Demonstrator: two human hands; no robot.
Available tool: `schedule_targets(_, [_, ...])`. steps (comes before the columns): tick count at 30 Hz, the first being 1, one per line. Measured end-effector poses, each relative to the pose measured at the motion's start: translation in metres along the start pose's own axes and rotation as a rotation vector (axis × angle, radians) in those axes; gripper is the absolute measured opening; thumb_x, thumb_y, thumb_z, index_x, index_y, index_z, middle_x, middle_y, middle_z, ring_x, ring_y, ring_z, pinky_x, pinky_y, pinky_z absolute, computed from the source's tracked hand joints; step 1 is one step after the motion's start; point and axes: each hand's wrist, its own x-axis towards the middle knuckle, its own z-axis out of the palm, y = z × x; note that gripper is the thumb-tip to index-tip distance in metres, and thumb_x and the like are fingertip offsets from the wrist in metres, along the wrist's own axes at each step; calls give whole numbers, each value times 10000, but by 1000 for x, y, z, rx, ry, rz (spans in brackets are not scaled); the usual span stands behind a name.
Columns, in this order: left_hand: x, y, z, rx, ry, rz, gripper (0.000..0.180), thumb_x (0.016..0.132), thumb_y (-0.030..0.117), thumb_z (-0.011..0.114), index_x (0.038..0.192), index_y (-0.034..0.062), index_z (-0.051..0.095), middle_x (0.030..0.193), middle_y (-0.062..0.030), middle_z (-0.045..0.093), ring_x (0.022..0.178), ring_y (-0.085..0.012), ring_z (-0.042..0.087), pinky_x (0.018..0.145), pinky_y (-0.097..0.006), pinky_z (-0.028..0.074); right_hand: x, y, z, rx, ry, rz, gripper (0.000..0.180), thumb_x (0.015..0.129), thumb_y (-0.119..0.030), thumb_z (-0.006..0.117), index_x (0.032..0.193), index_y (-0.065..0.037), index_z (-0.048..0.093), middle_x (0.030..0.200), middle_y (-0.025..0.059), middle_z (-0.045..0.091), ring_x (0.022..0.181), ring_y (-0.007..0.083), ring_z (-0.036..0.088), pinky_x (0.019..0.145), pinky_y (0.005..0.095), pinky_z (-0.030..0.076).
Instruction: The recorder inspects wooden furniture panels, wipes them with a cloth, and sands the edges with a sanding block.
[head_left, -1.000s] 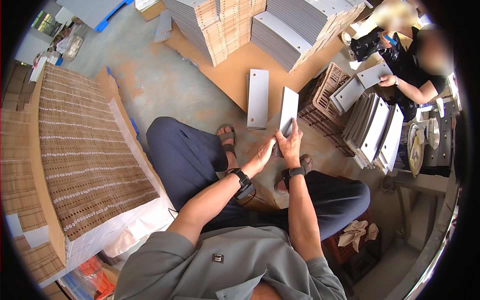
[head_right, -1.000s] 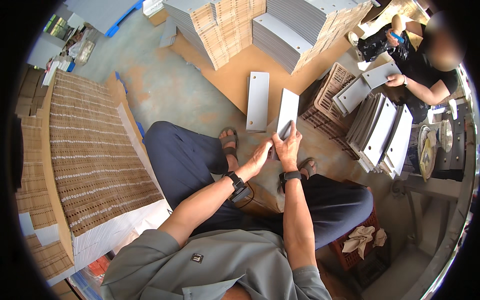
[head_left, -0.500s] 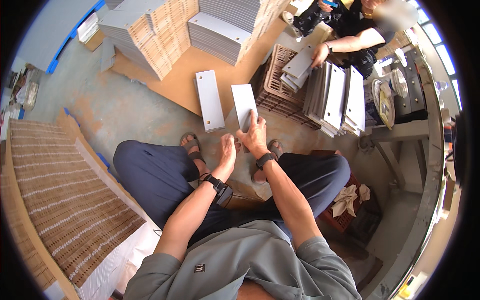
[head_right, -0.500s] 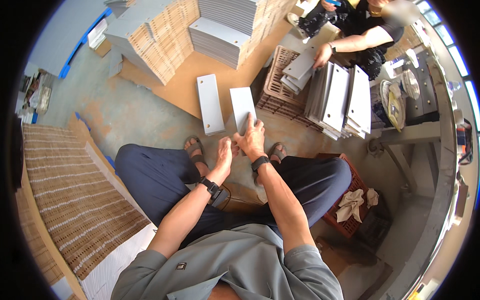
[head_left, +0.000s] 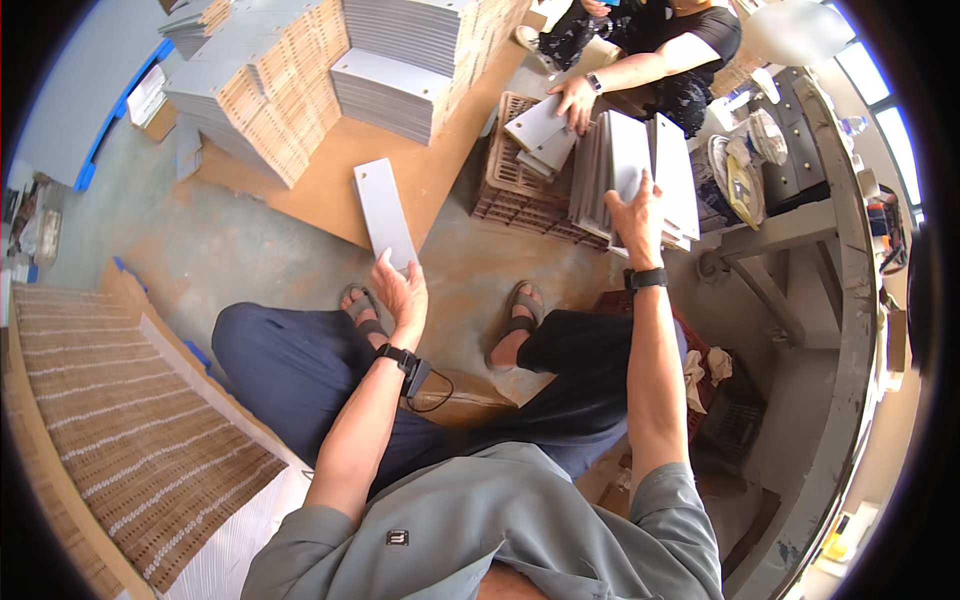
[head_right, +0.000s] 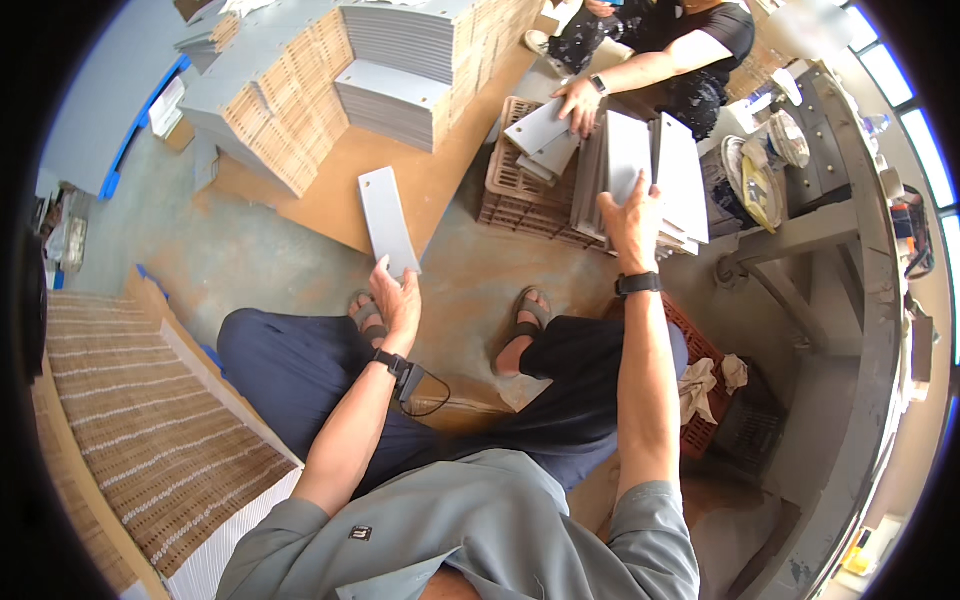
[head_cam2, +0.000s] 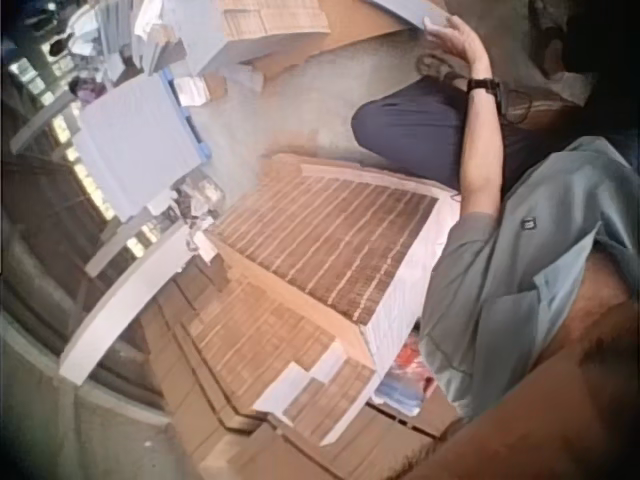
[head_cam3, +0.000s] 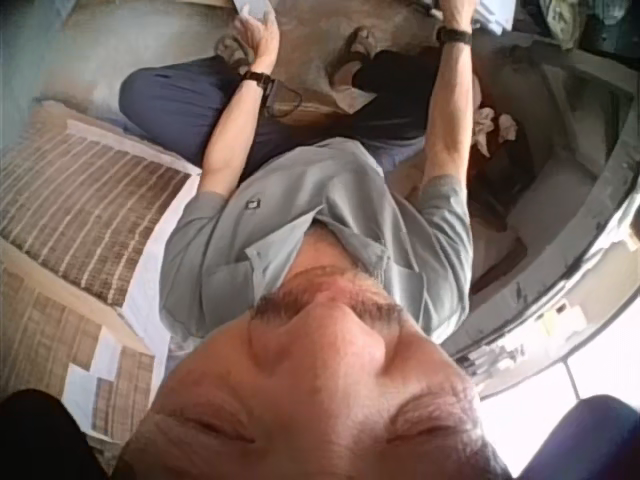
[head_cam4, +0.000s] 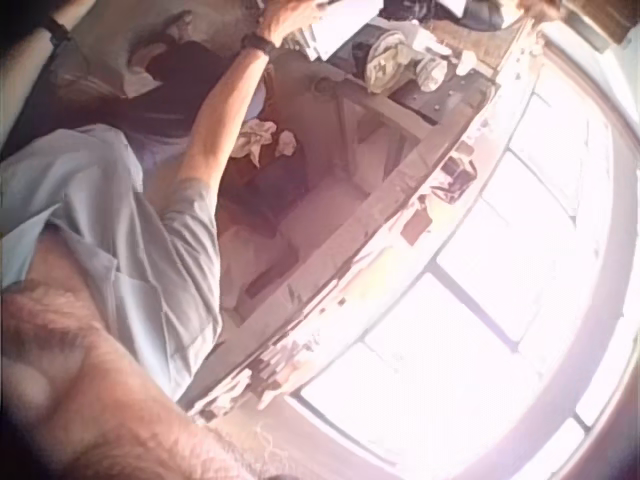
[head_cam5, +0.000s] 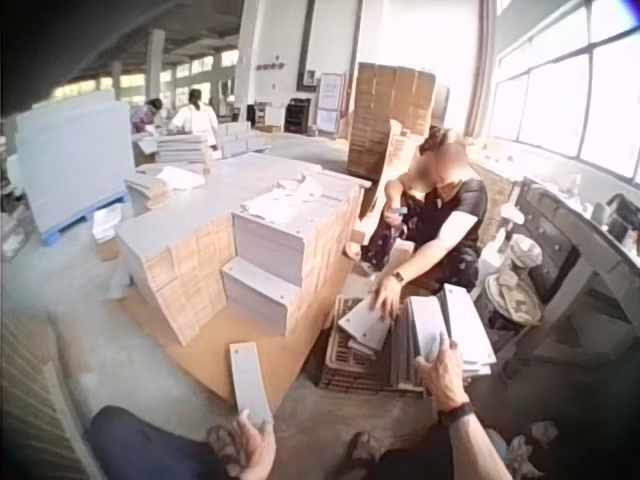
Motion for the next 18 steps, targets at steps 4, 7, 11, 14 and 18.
schedule_targets(4, [17,-11,21,217,-48,-101,892,765,427,797,1443,51,355,1404,-206,440,1296,-398,429,1068,-511,360,5,20,3,-151,101,-95,737,813,-247,708,1457,-17,433,1388,342,441,1275,492,448,1061,510,418])
schedule_targets(7, [28,-20,22,304,-90,-196,1001,735,475,824,1479,52,305,1414,-194,423,1299,-380,424,1055,-503,370,-9,-24,4,-27,160,-218,586,876,-235,692,1411,-79,511,1391,227,490,1254,396,487,1030,471,449])
schedule_targets(11, [35,-16,24,341,-177,-250,1040,719,458,838,1481,11,288,1389,-197,427,1271,-368,436,1038,-498,379,-32,-59,12,120,60,-280,496,887,-201,681,1349,-64,562,1312,187,560,1207,360,535,1040,449,438])
schedule_targets(14, [38,-18,22,358,-204,-247,1080,712,407,840,1482,-64,247,1361,-206,426,1231,-370,448,1024,-484,386,-45,-73,45,287,-82,-306,475,865,-135,677,1319,-38,578,1303,209,560,1218,374,526,1070,443,430])
schedule_targets(18, [36,-23,19,426,-207,-146,1111,717,435,813,1498,-81,215,1346,-234,429,1221,-385,452,1023,-489,404,-66,-90,75,313,-247,-318,476,850,-141,696,1301,-35,588,1273,212,580,1201,382,530,1045,446,445])
